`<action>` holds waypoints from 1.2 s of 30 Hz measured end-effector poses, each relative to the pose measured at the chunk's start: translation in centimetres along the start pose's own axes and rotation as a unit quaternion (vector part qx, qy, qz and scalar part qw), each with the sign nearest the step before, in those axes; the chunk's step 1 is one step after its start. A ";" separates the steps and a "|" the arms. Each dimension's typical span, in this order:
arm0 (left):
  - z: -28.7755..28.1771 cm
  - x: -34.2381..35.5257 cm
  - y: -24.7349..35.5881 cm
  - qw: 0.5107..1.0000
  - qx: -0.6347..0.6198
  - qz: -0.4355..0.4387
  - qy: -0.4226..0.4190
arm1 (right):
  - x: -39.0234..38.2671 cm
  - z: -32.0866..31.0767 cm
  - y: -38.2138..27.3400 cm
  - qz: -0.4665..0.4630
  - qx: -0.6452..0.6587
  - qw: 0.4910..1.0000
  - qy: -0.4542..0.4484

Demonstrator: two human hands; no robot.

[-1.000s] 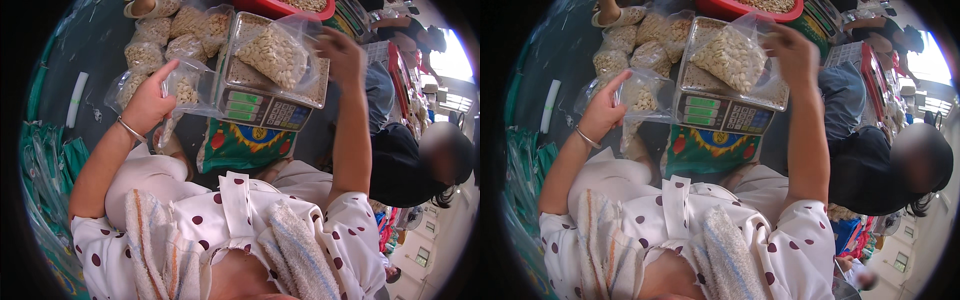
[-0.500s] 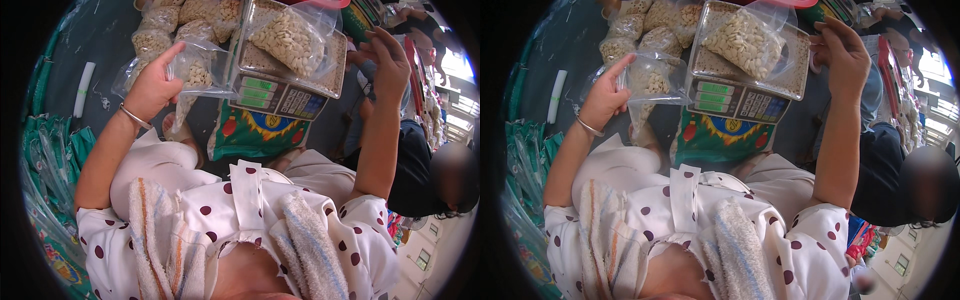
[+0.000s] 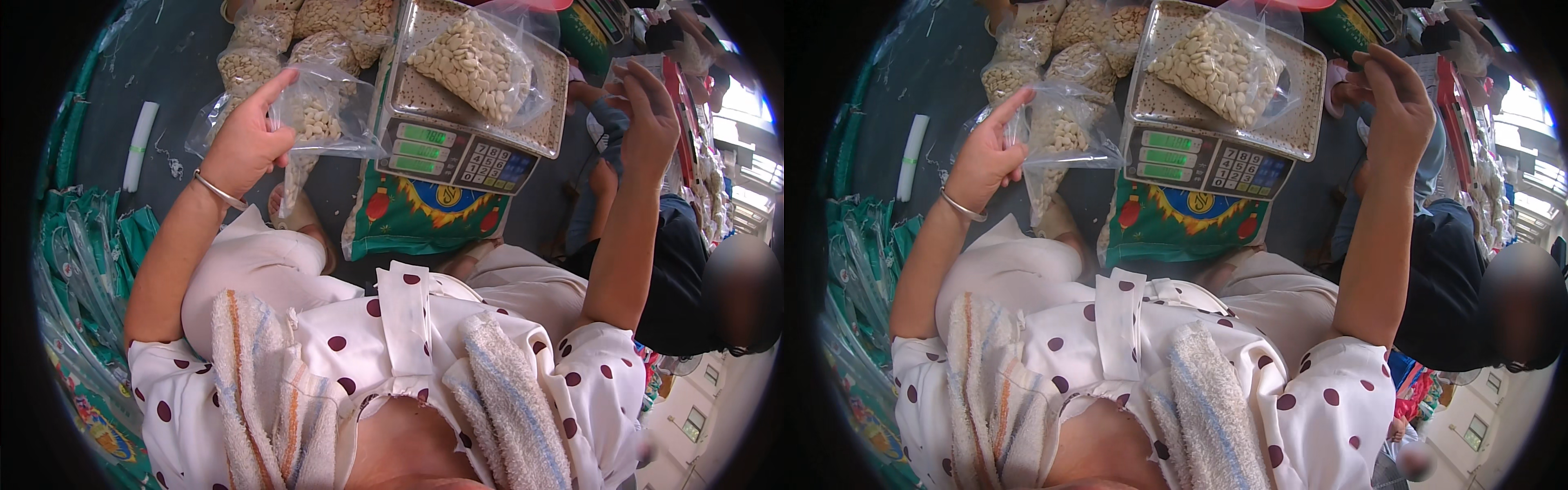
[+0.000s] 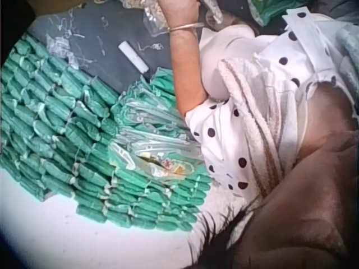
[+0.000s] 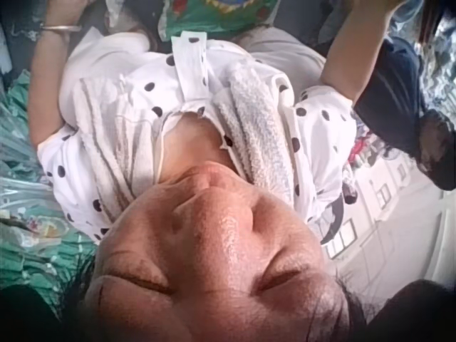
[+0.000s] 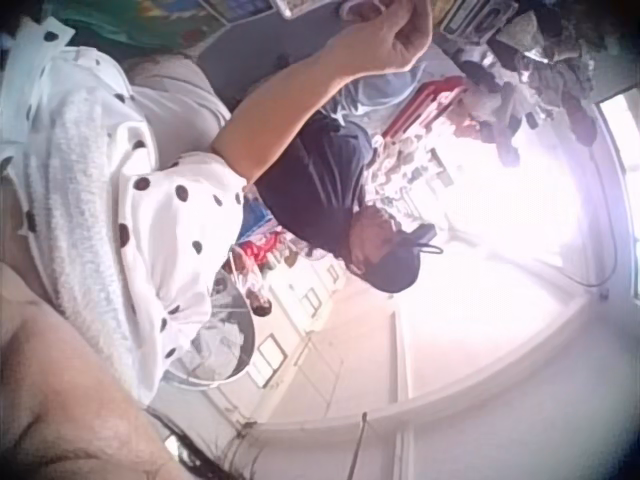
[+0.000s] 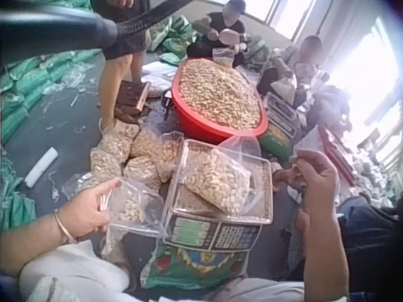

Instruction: The person sits on the floor and weighs peanuts using a digital scale. They repeatedly transfer peanuts from a large bulk bag into small clear plastic bags, place them on the scale to check the weight, and adjust the contents by hand to reach a target amount.

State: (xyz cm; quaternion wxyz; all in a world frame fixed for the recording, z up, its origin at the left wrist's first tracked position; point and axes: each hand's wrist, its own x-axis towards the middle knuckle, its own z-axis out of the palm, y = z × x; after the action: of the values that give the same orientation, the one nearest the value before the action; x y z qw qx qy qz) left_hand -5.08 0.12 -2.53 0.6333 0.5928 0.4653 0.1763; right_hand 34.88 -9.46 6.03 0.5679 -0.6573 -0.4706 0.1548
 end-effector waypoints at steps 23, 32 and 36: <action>0.8 -1.2 0.4 0.989 0.086 -0.063 -0.104 | -15.1 29.7 8.3 -0.094 -0.256 0.757 -0.594; 0.7 -2.2 -0.2 0.968 0.095 -0.157 -0.172 | -16.8 28.4 7.4 -0.044 -0.287 0.646 -0.706; 0.6 -1.9 -0.7 0.969 0.047 -0.158 -0.183 | -18.1 29.7 9.1 -0.030 -0.313 0.613 -0.725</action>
State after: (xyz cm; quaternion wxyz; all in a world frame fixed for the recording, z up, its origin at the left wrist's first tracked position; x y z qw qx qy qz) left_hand -5.80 -1.84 -2.52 0.6989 0.5631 0.4370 -0.0592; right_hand 7.75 -5.22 -17.22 -0.1939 -0.4545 -0.7682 0.4071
